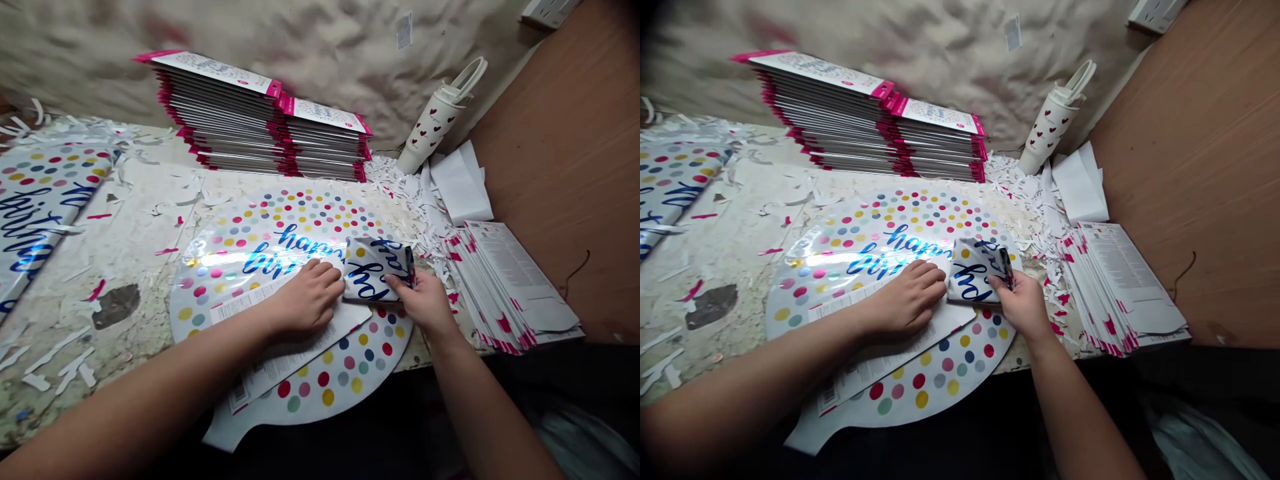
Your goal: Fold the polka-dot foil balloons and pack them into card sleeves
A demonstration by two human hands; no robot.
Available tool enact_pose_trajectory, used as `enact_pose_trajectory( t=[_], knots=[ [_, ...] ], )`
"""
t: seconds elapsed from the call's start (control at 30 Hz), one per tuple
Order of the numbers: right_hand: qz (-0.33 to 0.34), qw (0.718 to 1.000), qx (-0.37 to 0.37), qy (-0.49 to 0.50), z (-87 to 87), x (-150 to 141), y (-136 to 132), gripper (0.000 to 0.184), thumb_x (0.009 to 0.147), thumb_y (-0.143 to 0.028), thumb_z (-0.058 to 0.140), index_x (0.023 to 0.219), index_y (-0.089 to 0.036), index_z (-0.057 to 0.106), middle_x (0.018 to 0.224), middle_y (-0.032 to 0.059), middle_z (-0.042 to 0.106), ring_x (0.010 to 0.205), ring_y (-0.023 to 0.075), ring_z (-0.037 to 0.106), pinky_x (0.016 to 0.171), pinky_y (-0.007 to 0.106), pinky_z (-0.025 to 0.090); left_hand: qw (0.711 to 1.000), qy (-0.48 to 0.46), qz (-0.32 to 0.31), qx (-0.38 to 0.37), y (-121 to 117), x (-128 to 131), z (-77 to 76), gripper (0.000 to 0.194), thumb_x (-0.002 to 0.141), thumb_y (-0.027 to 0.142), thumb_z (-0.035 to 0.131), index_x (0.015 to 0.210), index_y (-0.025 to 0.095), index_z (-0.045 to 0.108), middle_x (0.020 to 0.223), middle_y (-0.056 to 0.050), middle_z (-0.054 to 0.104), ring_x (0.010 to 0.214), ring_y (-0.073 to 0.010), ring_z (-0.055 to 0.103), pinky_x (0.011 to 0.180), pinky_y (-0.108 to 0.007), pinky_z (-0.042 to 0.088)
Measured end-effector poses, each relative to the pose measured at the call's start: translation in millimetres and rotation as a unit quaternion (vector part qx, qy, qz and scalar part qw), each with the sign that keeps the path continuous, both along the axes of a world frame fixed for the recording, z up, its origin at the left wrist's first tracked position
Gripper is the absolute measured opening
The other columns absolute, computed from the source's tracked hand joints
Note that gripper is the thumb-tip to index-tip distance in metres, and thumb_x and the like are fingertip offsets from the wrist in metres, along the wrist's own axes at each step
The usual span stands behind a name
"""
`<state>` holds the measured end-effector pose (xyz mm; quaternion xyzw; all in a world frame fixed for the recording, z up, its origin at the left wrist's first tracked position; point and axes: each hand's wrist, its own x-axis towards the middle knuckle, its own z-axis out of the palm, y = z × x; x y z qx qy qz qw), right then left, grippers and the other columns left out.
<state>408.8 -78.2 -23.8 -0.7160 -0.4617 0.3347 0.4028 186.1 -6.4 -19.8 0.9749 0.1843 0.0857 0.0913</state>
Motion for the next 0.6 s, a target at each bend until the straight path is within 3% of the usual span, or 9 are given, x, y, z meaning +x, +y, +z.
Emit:
enact_pose_trajectory(
  t=[0.17,0.33,0.4,0.5,0.6],
  knots=[
    [0.085,0.988,-0.078,0.103,11.5,-4,-5,0.03,0.067,-0.038,0.071,0.086,-0.015,0.066,0.086,0.0068,0.071,0.081,0.0234,0.065,0.072,0.034,0.051,0.999,-0.026,-0.011,0.015,-3,-8,12.8,0.018,0.077,0.023,0.041,0.089,0.015,0.053,0.081,-0.008,0.056,0.083,-0.0226,0.048,0.087,-0.043,0.031],
    [0.16,0.931,-0.216,0.247,8.8,1,12,0.031,0.061,-0.034,0.075,0.083,-0.014,0.065,0.079,0.0043,0.07,0.07,0.0181,0.064,0.067,0.03,0.05,0.997,-0.013,-0.062,0.043,-10,-7,16.5,0.016,0.081,0.027,0.041,0.077,0.018,0.053,0.079,-0.006,0.055,0.08,-0.0213,0.047,0.089,-0.044,0.029],
    [0.135,0.932,-0.212,0.261,6.5,-2,17,0.03,0.066,-0.04,0.07,0.081,-0.015,0.063,0.072,0.0018,0.067,0.064,0.0156,0.062,0.062,0.028,0.049,0.997,-0.014,-0.06,0.037,-12,-6,15.0,0.013,0.079,0.028,0.044,0.076,0.018,0.052,0.08,-0.006,0.055,0.079,-0.0211,0.047,0.089,-0.044,0.029],
    [0.076,0.966,-0.131,0.21,6.0,-12,19,0.03,0.07,-0.046,0.063,0.073,-0.017,0.056,0.061,-0.0027,0.06,0.054,0.0118,0.055,0.051,0.023,0.044,0.998,-0.021,-0.053,0.033,-12,-6,13.4,0.01,0.078,0.027,0.046,0.077,0.018,0.052,0.081,-0.006,0.055,0.081,-0.0217,0.046,0.088,-0.043,0.029],
    [0.102,0.973,-0.107,0.177,10.2,-22,18,0.028,0.069,-0.045,0.062,0.072,-0.018,0.053,0.058,-0.0043,0.056,0.05,0.0099,0.05,0.048,0.022,0.04,0.998,-0.016,-0.047,0.04,-11,-6,13.7,0.01,0.078,0.025,0.044,0.078,0.018,0.051,0.08,-0.006,0.055,0.081,-0.022,0.046,0.087,-0.043,0.03]
  ],
)
